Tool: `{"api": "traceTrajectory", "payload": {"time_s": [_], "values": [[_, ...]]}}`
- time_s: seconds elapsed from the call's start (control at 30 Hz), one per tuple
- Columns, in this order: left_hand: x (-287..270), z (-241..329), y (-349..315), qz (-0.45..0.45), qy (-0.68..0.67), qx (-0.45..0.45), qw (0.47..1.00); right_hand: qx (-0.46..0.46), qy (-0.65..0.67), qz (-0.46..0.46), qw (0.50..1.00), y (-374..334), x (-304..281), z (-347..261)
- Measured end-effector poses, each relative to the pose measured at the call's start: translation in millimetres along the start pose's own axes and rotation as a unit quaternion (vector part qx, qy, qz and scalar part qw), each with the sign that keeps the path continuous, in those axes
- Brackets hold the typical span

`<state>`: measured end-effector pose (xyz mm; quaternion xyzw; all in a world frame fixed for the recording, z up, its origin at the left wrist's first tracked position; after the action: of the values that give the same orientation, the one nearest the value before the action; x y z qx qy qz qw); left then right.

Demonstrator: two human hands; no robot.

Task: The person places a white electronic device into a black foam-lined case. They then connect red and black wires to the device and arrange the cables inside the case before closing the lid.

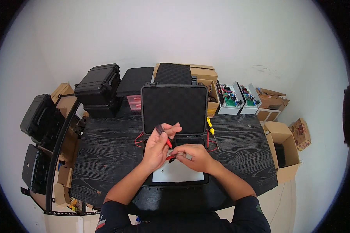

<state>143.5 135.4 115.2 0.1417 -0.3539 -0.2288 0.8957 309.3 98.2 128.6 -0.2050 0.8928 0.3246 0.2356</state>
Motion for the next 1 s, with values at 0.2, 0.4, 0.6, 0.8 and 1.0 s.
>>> {"api": "traceTrajectory", "payload": {"time_s": [0.2, 0.4, 0.6, 0.8, 1.0], "values": [[-4, -8, -2, 0.016, 0.065, -0.048, 0.997, -0.084, -0.044, 0.111, 0.989, 3, -9, -9], [1, -26, -8, 0.000, 0.058, -0.097, 0.994, 0.047, 0.043, 0.186, 0.981, -3, 2, 6], [8, -21, -13, -0.049, 0.180, -0.026, 0.982, 0.104, 0.078, 0.188, 0.973, 6, 3, 1], [3, -9, -11, -0.099, 0.276, -0.029, 0.956, 0.077, 0.009, 0.164, 0.983, 10, 1, -8], [-4, 11, -13, -0.087, 0.404, 0.059, 0.909, 0.056, -0.047, 0.197, 0.978, 12, -2, -8]]}}
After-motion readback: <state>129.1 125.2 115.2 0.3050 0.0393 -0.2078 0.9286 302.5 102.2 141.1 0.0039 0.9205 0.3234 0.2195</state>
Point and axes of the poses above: each hand's wrist, its own y-axis towards the middle knuckle, its own x-axis out of the palm, z = x × y, the point moved 4 cm from there along y, towards the middle knuckle, and after that the axes turned 1 degree about -y, right-handed, at the moved point
